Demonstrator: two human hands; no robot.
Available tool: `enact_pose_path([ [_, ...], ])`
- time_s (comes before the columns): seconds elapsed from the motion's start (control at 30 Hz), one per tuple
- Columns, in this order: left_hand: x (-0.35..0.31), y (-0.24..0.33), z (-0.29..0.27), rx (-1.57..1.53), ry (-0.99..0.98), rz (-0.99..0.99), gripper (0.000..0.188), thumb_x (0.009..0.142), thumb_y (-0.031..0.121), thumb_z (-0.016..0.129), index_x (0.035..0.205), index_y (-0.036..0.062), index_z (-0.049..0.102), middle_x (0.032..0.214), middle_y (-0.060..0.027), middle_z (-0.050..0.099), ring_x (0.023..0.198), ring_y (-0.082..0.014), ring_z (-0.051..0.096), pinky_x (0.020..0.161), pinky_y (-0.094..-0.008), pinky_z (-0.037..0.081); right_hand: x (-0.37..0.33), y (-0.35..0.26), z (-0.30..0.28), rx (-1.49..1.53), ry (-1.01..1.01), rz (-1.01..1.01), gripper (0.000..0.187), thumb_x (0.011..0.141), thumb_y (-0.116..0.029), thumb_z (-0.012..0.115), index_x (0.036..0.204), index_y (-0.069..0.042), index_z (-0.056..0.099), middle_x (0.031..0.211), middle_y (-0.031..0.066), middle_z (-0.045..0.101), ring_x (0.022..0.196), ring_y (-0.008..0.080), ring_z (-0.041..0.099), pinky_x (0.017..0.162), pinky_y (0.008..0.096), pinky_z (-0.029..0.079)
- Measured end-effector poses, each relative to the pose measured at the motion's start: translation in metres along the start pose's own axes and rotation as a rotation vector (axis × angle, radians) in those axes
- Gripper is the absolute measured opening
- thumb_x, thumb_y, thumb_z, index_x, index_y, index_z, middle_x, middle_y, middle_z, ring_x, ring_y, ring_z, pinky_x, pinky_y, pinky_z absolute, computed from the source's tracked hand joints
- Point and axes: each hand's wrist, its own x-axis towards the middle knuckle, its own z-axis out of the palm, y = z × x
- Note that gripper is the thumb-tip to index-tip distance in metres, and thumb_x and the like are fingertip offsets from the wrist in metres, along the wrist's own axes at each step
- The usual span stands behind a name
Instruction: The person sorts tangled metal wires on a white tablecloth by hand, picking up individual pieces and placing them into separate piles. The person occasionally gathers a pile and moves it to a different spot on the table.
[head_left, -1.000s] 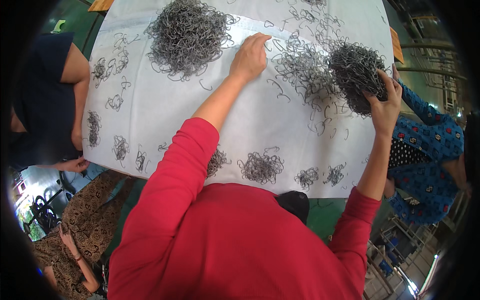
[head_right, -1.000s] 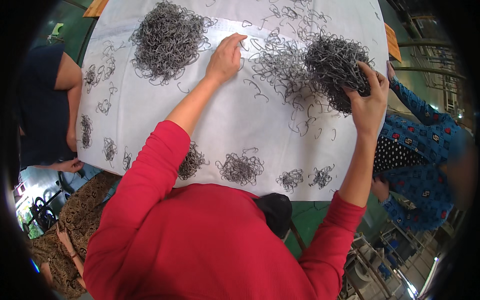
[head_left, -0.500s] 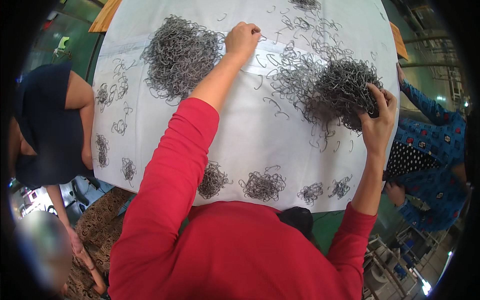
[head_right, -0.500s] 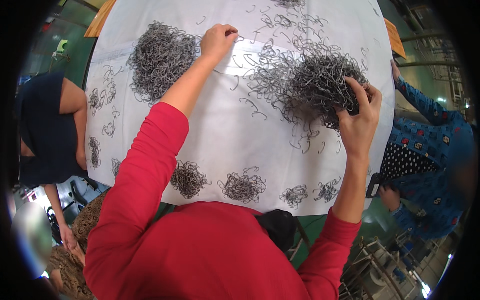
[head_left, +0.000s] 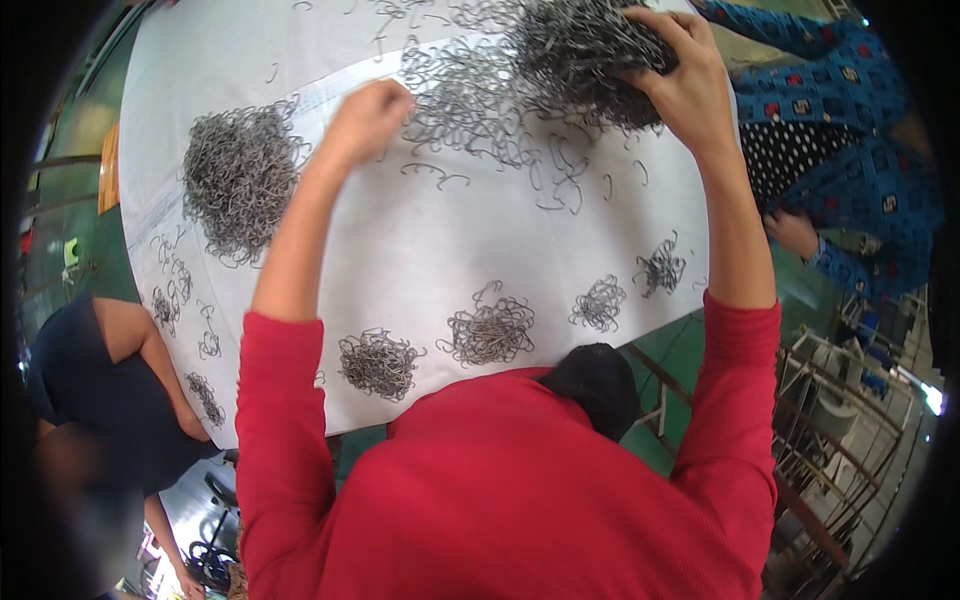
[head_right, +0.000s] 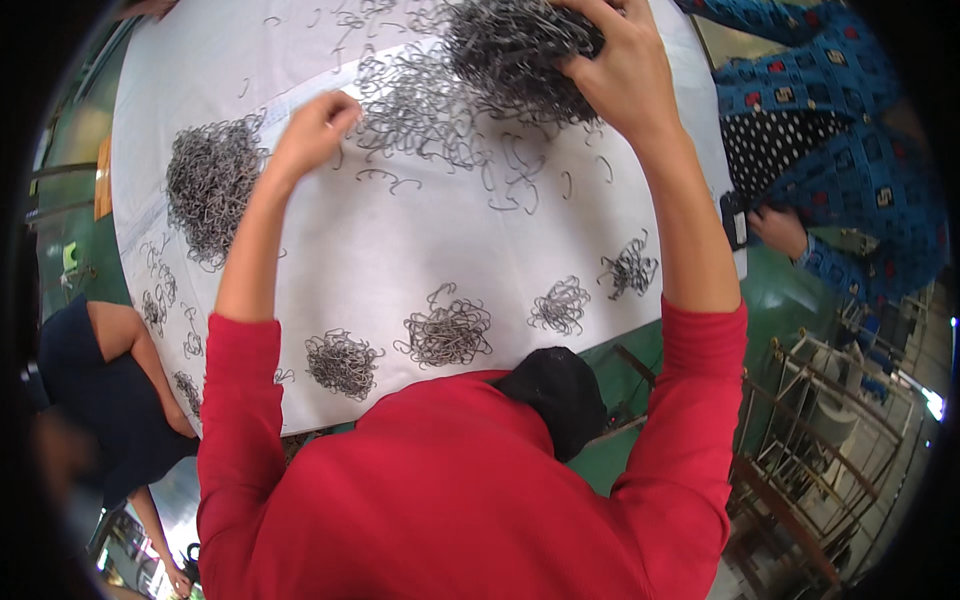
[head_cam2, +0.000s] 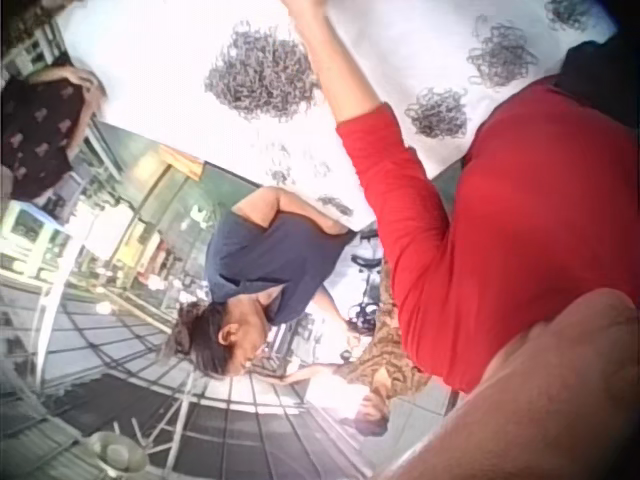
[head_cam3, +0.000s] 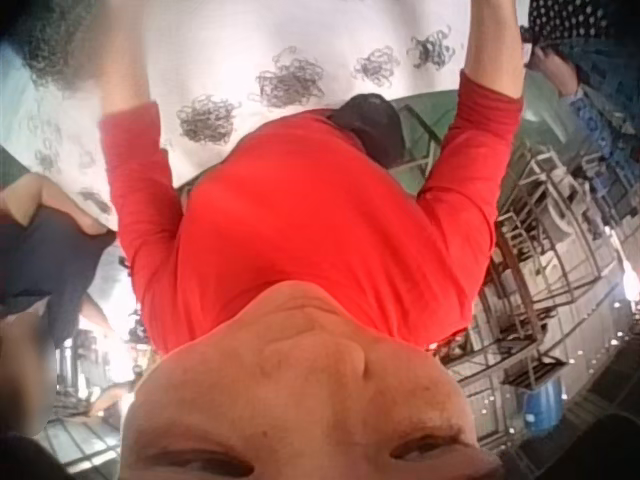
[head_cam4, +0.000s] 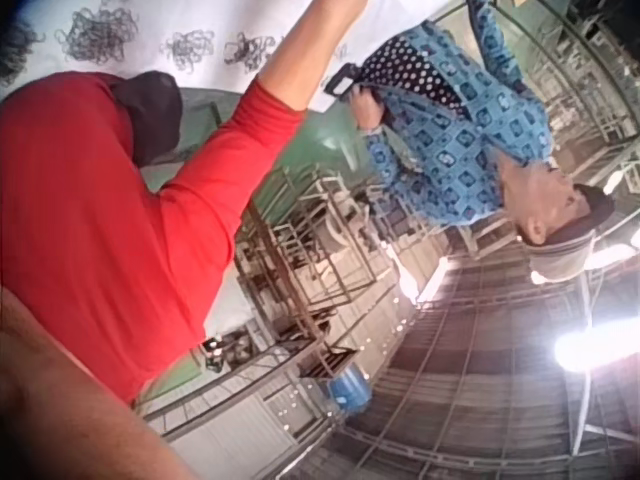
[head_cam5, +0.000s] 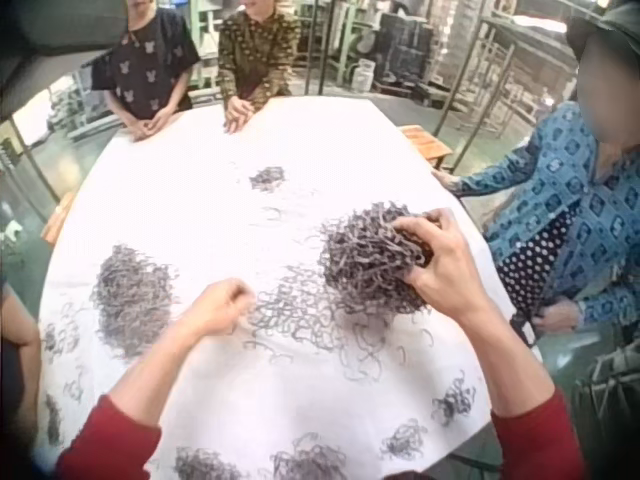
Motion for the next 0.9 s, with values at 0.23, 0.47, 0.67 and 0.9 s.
enact_pose_path([
  [0.23,-0.081,0.142,0.156,-0.217,-0.455,0.265,0.014,0.076,0.015,0.062,0.081,0.0023,0.064,0.082,-0.0153,0.064,0.078,-0.0288,0.062,0.071,-0.0374,0.049,0.001,0.006,-0.007,0.029,0.049,-0.002,0.043,0.060,0.000,0.060,0.102,-0.007,0.063,0.097,0.0196,0.052,0.095,0.0353,0.053,0.085,0.0363,0.044],
  [0.47,-0.112,0.196,0.239,-0.038,-0.496,0.442,0.014,0.079,0.014,0.057,0.084,0.0052,0.066,0.087,-0.0123,0.063,0.083,-0.0293,0.061,0.072,-0.0406,0.049,-0.009,0.003,-0.005,0.059,0.089,-0.029,0.040,0.064,0.000,0.059,0.102,-0.008,0.064,0.099,0.0194,0.052,0.095,0.0356,0.052,0.086,0.0374,0.044],
  [0.67,-0.104,0.154,0.156,-0.213,-0.158,0.311,0.015,0.084,0.012,0.056,0.093,0.0065,0.067,0.088,-0.0104,0.062,0.079,-0.0244,0.061,0.068,-0.0334,0.048,0.002,-0.002,-0.007,0.199,0.035,0.020,0.042,0.063,-0.005,0.067,0.104,-0.006,0.063,0.095,0.0201,0.052,0.086,0.0337,0.055,0.079,0.0365,0.046],
  [0.9,-0.094,0.051,0.060,-0.303,0.603,0.077,0.024,0.091,0.012,0.044,0.108,0.0021,0.058,0.107,-0.0120,0.059,0.097,-0.0238,0.056,0.084,-0.0327,0.043,0.002,-0.055,-0.005,0.170,-0.120,0.059,0.045,0.060,-0.001,0.071,0.104,-0.006,0.063,0.094,0.0177,0.053,0.091,0.0321,0.055,0.081,0.0352,0.046],
])
